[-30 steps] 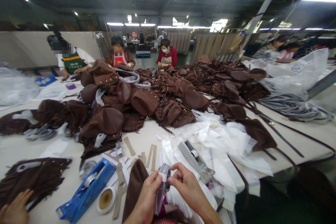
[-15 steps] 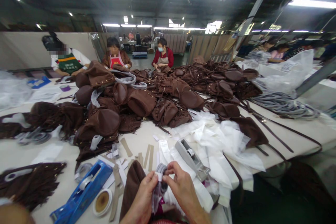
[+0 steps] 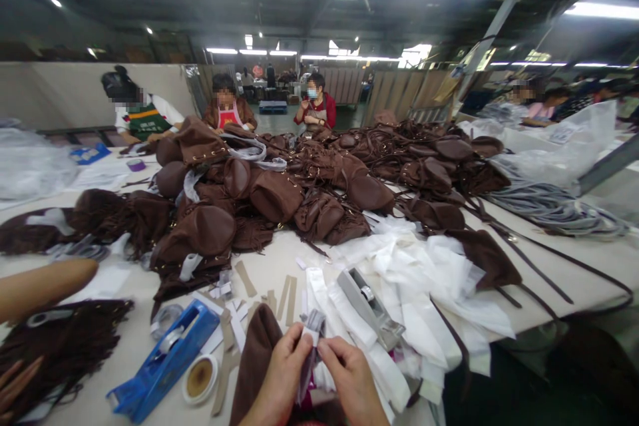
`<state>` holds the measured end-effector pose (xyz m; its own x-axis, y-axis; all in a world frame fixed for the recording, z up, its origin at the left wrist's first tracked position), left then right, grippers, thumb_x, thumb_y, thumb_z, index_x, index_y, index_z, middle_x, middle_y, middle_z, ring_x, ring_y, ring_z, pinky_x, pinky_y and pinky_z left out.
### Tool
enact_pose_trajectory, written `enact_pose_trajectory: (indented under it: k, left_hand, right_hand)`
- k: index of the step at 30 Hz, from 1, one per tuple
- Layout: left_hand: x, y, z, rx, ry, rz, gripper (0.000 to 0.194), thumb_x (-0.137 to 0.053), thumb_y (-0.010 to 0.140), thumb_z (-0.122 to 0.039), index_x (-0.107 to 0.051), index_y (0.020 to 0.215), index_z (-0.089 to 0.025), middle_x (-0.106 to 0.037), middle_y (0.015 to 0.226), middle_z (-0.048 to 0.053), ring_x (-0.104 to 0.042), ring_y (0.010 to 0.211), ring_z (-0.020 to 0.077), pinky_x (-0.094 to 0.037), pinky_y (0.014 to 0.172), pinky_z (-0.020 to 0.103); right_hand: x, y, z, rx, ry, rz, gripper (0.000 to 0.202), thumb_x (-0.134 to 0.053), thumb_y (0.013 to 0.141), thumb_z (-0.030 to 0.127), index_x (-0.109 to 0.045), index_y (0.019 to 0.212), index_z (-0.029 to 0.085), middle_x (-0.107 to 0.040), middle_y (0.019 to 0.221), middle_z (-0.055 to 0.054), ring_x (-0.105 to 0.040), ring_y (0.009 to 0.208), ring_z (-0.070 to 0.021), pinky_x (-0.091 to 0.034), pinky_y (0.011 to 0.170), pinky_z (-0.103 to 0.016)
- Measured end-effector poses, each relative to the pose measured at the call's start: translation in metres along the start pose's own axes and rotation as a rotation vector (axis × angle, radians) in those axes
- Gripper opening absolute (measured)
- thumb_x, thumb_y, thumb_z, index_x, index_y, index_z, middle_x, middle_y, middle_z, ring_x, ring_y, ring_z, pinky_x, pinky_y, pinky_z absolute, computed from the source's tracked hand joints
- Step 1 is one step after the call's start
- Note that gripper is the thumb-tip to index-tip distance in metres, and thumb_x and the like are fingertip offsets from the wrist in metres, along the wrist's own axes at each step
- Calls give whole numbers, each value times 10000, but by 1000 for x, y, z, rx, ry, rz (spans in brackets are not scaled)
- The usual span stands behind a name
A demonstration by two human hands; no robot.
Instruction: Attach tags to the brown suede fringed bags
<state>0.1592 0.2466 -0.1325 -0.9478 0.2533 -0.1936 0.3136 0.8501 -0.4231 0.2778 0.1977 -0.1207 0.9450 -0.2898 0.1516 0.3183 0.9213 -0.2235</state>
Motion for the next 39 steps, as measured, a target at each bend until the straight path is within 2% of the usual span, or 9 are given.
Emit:
enact_pose_trajectory:
  k: [4, 9, 12, 15, 20, 25, 27, 32, 39]
  left_hand:
    - [-1, -2, -3, -82, 113, 103, 307, -663, 762, -455, -622, 883, -175, -653, 856, 16, -578, 901, 207, -432, 816, 259]
    - [-9, -8, -10, -120, 100, 229, 241, -626, 773, -389, -505, 851, -195, -562, 708, -33, -532, 693, 139, -401, 648, 233]
    - [-9, -10, -8, -88, 108, 222, 290, -633, 765, -390, -458, 917, -214, -483, 640, -73, -473, 583, 102, -329, 539, 208]
    - [-8, -11, 0, -44, 104, 190, 344, -643, 765, -349, -425, 1001, -228, -439, 616, -97, -417, 537, 80, -292, 510, 192]
    - [-6, -10, 13, -25, 15, 162, 388, -695, 724, -311, -403, 968, -233, -508, 664, -77, -459, 569, 81, -320, 536, 188]
    - [-8, -9, 12, -56, 13, 184, 327, -688, 718, -310, -424, 890, -223, -511, 665, -68, -471, 584, 98, -336, 551, 210]
    - [-8, -9, 9, -92, 60, 154, 278, -670, 729, -323, -443, 846, -214, -499, 668, -60, -471, 618, 113, -348, 575, 224]
    - [-6, -12, 0, -208, 268, -8, 185, -646, 761, -329, -516, 789, -200, -533, 763, -24, -507, 764, 156, -380, 717, 244]
    - [-11, -19, -19, -294, 420, -51, 83, -616, 778, -269, -575, 780, -197, -566, 798, 14, -552, 810, 200, -402, 757, 272]
  right_hand:
    - [3, 0, -4, -75, 72, 38, 551, -581, 740, 675, -675, 685, 136, -515, 570, 14, -440, 590, -138, -355, 564, -262]
    - [2, 1, -20, -165, 256, 111, 564, -668, 654, 703, -570, 606, 149, -350, 469, 87, -310, 457, -63, -243, 455, -217]
    - [-4, 0, -27, -286, 441, 204, 562, -735, 592, 686, -587, 705, 156, -302, 433, 126, -240, 386, -32, -180, 393, -188]
    - [-9, -3, -28, -425, 577, 271, 598, -807, 513, 649, -581, 788, 168, -302, 436, 151, -155, 353, 2, -108, 350, -156]
    - [-5, -5, -29, -561, 781, 362, 555, -875, 494, 534, -532, 778, 203, -272, 400, 178, -83, 337, 21, -65, 326, -117]
    - [-3, -4, -37, -641, 860, 431, 563, -893, 476, 505, -476, 704, 202, -268, 366, 185, -61, 319, 31, -47, 316, -116]
    - [-4, -3, -38, -657, 851, 409, 570, -895, 473, 500, -469, 705, 202, -278, 369, 184, -74, 315, 31, -44, 317, -115]
    - [-9, 0, -32, -626, 831, 290, 598, -888, 446, 532, -489, 737, 194, -273, 363, 185, -142, 297, 26, -53, 320, -118]
    - [-12, 2, -25, -598, 788, 218, 620, -863, 423, 580, -433, 661, 203, -298, 348, 178, -169, 272, 21, -57, 314, -131]
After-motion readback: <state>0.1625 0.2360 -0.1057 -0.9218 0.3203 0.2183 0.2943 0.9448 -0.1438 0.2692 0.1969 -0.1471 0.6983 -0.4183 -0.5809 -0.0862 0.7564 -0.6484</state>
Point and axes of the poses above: each hand's wrist, its own y-axis towards the middle knuckle, its own x-axis out of the back of the hand, z = x × y, the point moved 3 cm from there along y, towards the middle knuckle
